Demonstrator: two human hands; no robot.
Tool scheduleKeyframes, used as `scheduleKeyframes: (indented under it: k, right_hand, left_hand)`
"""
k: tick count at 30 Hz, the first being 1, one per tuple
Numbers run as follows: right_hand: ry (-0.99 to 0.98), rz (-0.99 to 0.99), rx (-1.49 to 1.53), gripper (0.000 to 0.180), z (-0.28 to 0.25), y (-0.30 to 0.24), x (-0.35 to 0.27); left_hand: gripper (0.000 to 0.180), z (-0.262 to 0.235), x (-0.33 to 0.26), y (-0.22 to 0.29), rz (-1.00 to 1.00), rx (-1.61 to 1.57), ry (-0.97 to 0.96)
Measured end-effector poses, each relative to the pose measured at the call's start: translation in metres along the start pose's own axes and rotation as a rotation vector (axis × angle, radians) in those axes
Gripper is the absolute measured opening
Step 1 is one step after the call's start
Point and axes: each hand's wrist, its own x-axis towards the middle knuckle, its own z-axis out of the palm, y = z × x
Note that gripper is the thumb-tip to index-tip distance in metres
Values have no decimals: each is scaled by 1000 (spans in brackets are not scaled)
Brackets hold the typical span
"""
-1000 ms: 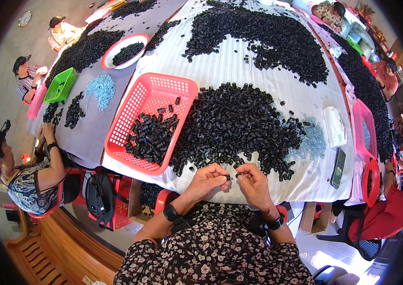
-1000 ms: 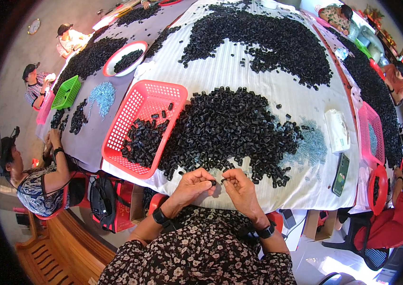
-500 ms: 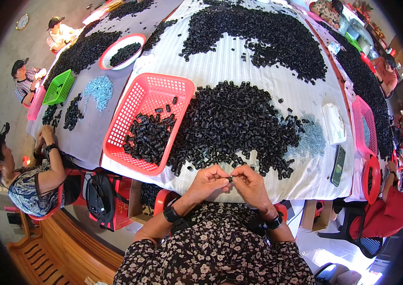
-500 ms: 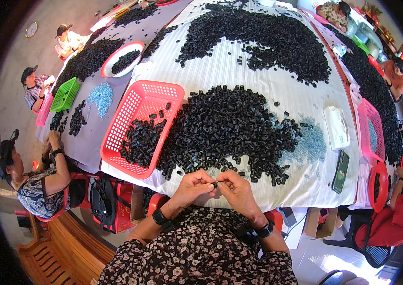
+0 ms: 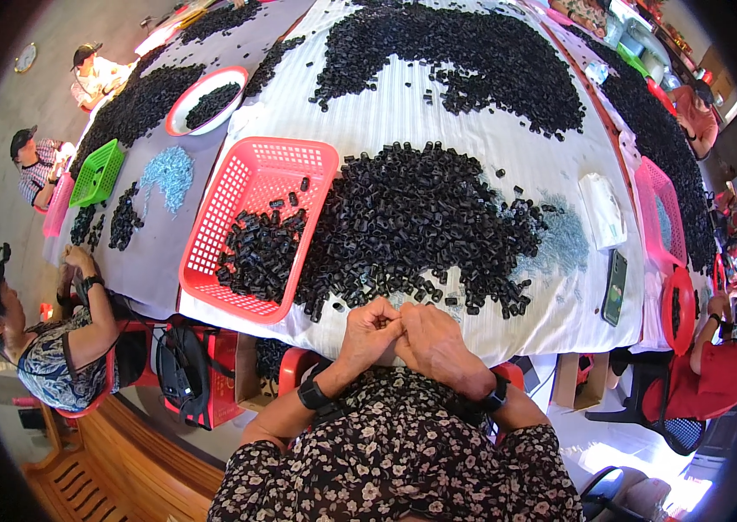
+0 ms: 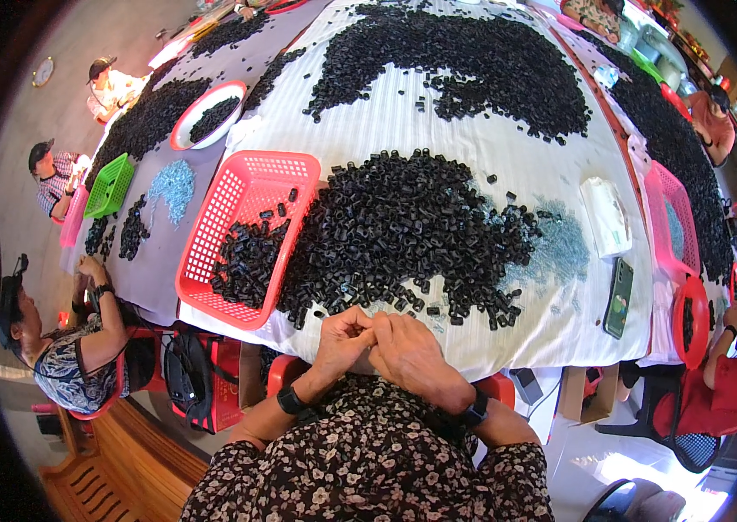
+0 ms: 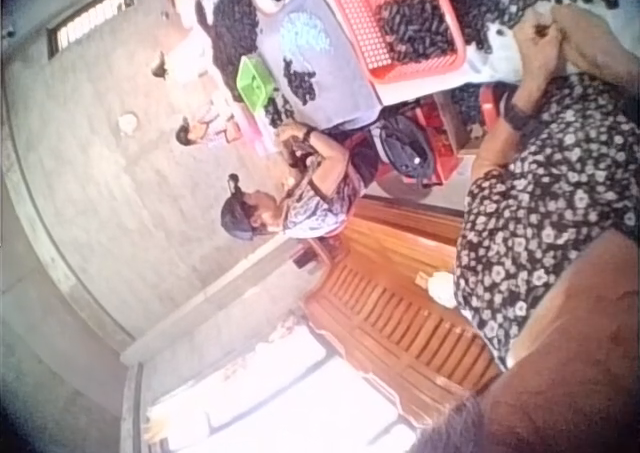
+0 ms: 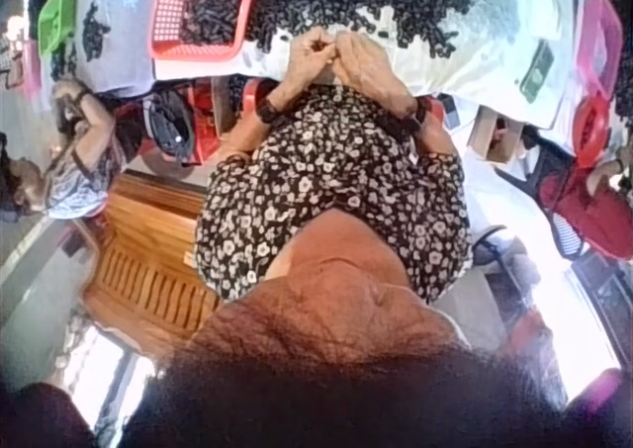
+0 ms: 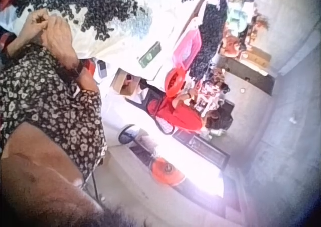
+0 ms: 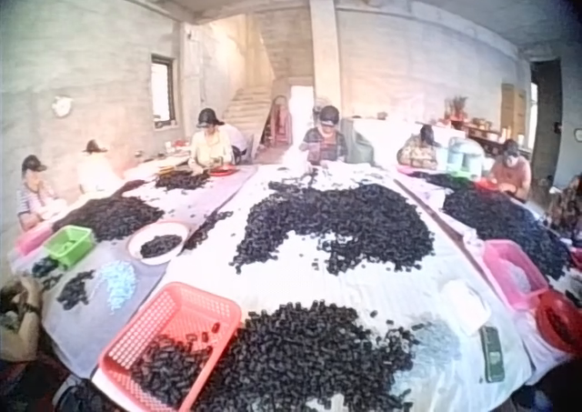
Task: Sorting and inspecting small black rubber or plastic components on a production table.
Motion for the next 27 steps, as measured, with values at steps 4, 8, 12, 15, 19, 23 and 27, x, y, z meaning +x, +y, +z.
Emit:
scheduleKeyframes:
  k: [4,8,12,15,19,23,27]
  right_hand:
    - [-36,-4,-34,23,9,5,-4]
    - [-3,-5,-53,22,16,8,-2]
    - [59,-6,-60,22,25,10,1]
    - [94,17,-7,22,32,7,5]
    - [104,-15,38,22,34,13,5]
    - [64,-60,64,30,32,18,6]
    - [47,-95,120,37,27,20,5]
  left_hand:
    - [14,1,-2,1,-36,59,17]
    - [13,5,-2,-4,9,119,90]
    - [15,8,-1,-7,-29,77,173]
    - [16,5,0,-11,-7,138,205]
    - [16,-1,1,-15,7,72,176]
    - [15,-1,2,-8,21,68,96]
    - [13,1,3,-1,26,58,51]
